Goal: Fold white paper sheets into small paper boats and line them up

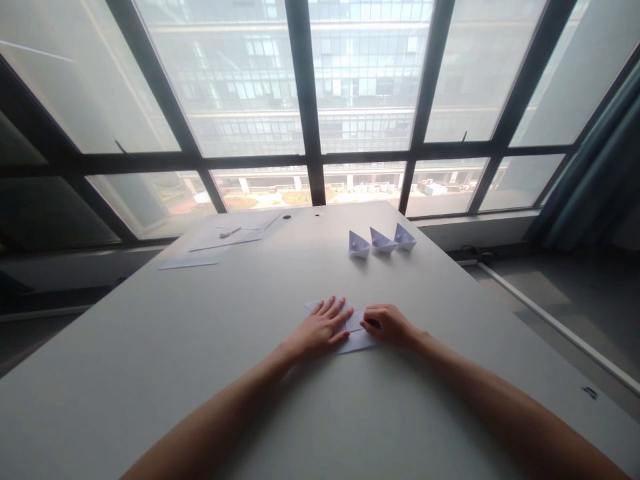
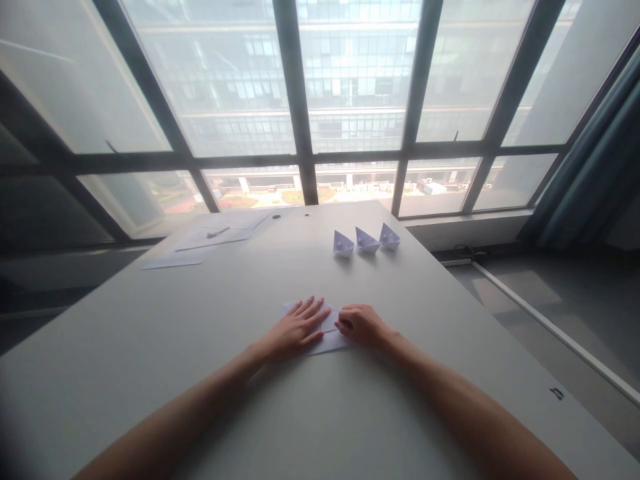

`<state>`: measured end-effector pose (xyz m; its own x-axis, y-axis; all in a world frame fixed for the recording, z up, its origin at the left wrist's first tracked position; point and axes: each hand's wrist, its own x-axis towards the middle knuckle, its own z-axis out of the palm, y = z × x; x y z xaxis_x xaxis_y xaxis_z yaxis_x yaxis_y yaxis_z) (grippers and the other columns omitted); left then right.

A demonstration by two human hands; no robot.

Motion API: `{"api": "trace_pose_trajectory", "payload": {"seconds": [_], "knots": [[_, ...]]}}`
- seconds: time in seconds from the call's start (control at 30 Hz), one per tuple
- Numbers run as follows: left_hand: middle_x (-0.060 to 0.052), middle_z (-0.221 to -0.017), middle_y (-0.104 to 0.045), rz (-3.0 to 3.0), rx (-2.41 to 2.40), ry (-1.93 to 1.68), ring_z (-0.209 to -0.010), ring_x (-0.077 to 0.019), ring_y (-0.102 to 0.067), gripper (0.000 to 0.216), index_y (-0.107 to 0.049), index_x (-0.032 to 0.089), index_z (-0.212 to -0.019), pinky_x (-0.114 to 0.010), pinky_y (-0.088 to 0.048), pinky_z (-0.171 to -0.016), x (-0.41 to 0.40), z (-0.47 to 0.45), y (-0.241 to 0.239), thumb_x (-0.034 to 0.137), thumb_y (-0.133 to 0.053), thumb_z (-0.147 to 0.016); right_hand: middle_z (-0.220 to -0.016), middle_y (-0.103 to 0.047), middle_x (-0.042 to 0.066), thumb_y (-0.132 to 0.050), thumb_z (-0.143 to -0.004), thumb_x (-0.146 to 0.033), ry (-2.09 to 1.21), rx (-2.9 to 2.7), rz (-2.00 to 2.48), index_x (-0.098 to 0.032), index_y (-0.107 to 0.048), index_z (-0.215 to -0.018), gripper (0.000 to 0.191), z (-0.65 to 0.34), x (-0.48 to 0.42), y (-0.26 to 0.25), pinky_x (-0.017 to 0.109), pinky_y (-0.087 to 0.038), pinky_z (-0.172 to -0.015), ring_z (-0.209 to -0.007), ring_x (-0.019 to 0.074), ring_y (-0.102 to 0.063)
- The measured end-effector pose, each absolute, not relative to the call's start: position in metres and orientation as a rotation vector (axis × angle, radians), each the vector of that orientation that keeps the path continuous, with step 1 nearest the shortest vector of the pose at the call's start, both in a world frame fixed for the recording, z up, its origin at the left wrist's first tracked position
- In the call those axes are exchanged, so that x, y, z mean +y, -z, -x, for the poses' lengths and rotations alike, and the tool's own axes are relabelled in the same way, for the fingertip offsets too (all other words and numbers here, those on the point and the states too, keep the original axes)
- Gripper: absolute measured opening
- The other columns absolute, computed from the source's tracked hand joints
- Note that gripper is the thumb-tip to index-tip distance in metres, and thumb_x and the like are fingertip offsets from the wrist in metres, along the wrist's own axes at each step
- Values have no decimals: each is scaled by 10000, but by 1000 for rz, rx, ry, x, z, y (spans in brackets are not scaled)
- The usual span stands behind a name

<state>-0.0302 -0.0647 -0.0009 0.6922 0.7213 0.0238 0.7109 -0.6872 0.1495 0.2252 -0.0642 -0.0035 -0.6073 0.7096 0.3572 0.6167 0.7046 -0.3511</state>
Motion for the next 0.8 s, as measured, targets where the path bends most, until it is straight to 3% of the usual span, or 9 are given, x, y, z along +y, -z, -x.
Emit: {"api": "trace_pose_trajectory", "payload": {"seconds": [0.17, 0.3, 0.37, 0.5, 0.63, 0.8], "knots": [[-18, -1662, -108, -2758, 1159, -102, -1520, -347, -100, 553, -310, 418, -1536, -545, -156, -1203, -64, 30, -1, 598, -354, -1015, -623, -599, -12, -607, -904, -287, -210, -2396, 1237, -189, -589, -641, 282, -225, -65, 4, 265, -260, -574, -556, 117, -439], [-28, -1662, -109, -2750, 1158, -98, -1518, -356, -97, 558, -296, 416, -1541, -561, -153, -1199, -64, 30, -1, 605, -331, -1017, -678, -648, -11, -626, -905, -291, -248, -2294, 1357, -224, -672, -929, 85, -229, -63, 4, 259, -321, -589, -597, 144, -546], [-40, -1660, -113, -2752, 1155, -100, -1515, -370, -103, 555, -302, 417, -1539, -575, -164, -1191, -64, 30, -1, 607, -321, -1018, -713, -659, -13, -607, -916, -260, -272, -2254, 1359, -243, -653, -1067, 159, -232, -61, 4, 263, -370, -620, -630, 157, -582], [-43, -1660, -116, -2766, 1146, -118, -1512, -374, -119, 544, -315, 413, -1536, -577, -177, -1186, -65, 30, -2, 588, -346, -1021, -891, -688, 37, -600, -912, -214, -271, -2240, 1288, -229, -656, -1099, 195, -234, -58, 5, 305, -455, -768, -832, 195, -631], [-22, -1659, -121, -2759, 1134, -130, -1508, -383, -133, 509, -360, 438, -1511, -583, -183, -1184, -65, 31, -2, 575, -371, -1020, -1101, -671, 80, -611, -889, -165, -226, -2236, 1241, -227, -659, -1143, 266, -233, -54, 9, 377, -431, -949, -1080, 239, -577], [-20, -1656, -147, -2761, 1115, -167, -1503, -393, -150, 504, -375, 441, -1504, -592, -194, -1180, -64, 31, -1, 570, -388, -1017, -1206, -636, 94, -629, -898, -262, -223, -2207, 1319, -224, -628, -1209, 313, -231, -52, 13, 420, -409, -983, -1143, 266, -535]]}}
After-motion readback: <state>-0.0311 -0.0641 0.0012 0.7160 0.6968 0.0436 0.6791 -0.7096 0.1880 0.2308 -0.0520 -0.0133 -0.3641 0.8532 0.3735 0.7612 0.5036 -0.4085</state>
